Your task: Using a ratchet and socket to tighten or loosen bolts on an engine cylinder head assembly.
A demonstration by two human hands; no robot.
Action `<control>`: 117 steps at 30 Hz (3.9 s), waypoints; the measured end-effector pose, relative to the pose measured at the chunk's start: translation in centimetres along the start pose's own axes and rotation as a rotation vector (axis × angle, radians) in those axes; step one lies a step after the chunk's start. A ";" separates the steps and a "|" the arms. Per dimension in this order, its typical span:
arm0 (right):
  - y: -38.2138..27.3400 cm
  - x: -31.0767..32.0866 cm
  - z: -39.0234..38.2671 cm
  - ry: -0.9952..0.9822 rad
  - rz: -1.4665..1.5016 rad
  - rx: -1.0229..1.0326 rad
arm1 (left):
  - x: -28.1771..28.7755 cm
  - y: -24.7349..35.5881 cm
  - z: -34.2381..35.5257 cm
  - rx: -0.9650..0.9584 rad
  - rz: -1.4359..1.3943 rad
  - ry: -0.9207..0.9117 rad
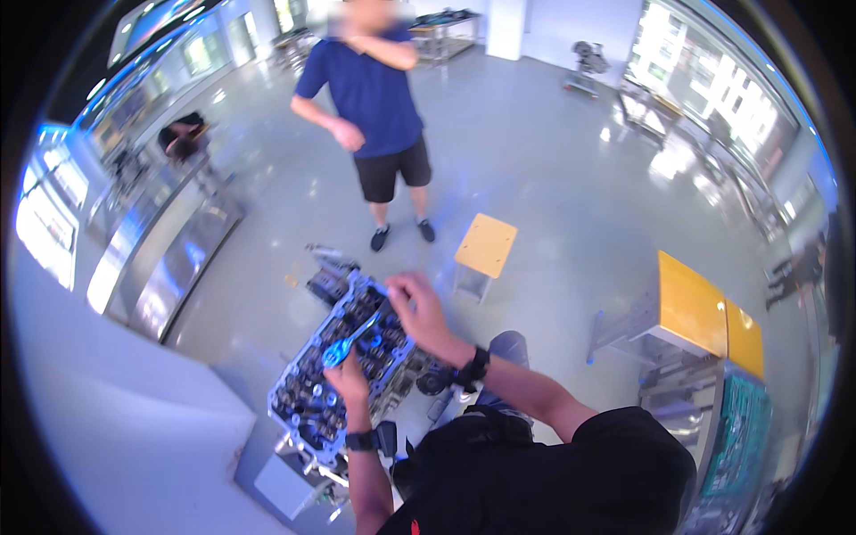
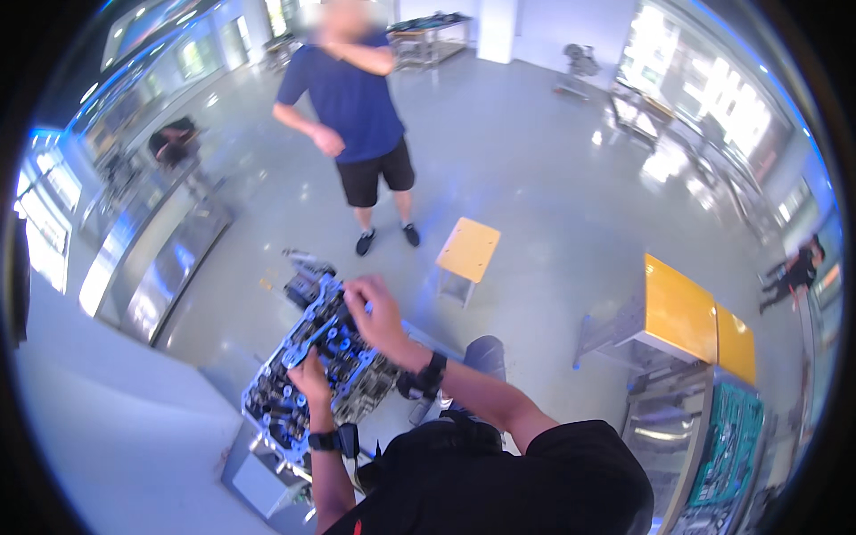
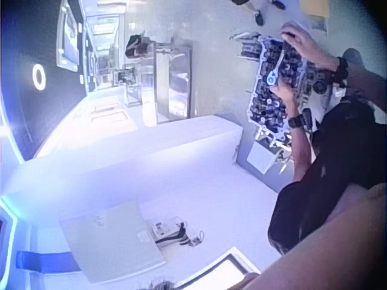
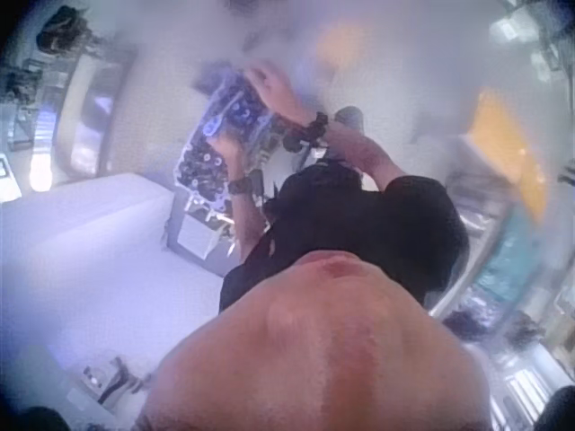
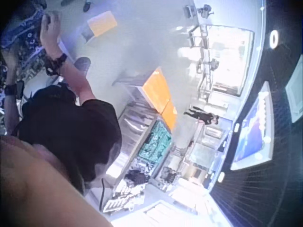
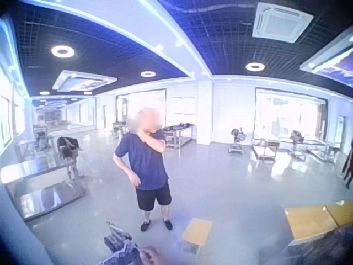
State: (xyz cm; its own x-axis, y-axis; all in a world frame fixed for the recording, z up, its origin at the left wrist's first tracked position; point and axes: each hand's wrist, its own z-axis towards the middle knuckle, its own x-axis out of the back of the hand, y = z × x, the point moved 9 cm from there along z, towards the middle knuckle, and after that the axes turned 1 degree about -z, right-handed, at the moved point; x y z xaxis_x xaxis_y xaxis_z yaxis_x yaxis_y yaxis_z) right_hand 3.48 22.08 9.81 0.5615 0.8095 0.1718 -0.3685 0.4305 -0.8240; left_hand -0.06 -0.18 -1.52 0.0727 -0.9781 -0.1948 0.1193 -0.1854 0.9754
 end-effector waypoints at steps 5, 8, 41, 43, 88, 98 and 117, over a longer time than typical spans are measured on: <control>-5.6 4.3 -8.5 -0.005 -0.078 0.305 | 1.4 -1.1 1.4 -0.084 0.162 0.222; -8.4 2.1 -13.5 -0.404 0.108 0.446 | 5.6 -5.5 3.0 -0.251 0.020 0.174; -2.1 2.6 -2.3 -0.017 -0.197 0.398 | 1.0 -0.9 1.4 -0.065 0.035 -0.147; -1.6 1.8 -1.6 -0.026 -0.136 0.358 | 1.4 -1.3 1.5 -0.026 0.023 -0.107; 2.4 -1.7 -4.8 -0.111 0.822 -0.268 | 0.6 -1.9 -0.2 -0.010 0.035 -0.140; -11.1 -2.7 -11.8 -0.259 0.091 0.646 | -0.6 -0.1 -1.1 -0.033 0.077 -0.165; -9.0 -5.1 -9.8 -0.196 0.089 0.584 | 3.9 0.1 -3.4 -0.207 0.206 0.067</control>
State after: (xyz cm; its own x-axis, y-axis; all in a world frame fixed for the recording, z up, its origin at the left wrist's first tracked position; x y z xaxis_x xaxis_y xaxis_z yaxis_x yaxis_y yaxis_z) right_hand 11.17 10.14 11.01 0.3835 0.8869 0.2577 -0.7836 0.4602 -0.4175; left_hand 3.61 -3.66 -2.55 0.1810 -0.9834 -0.0084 0.2937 0.0459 0.9548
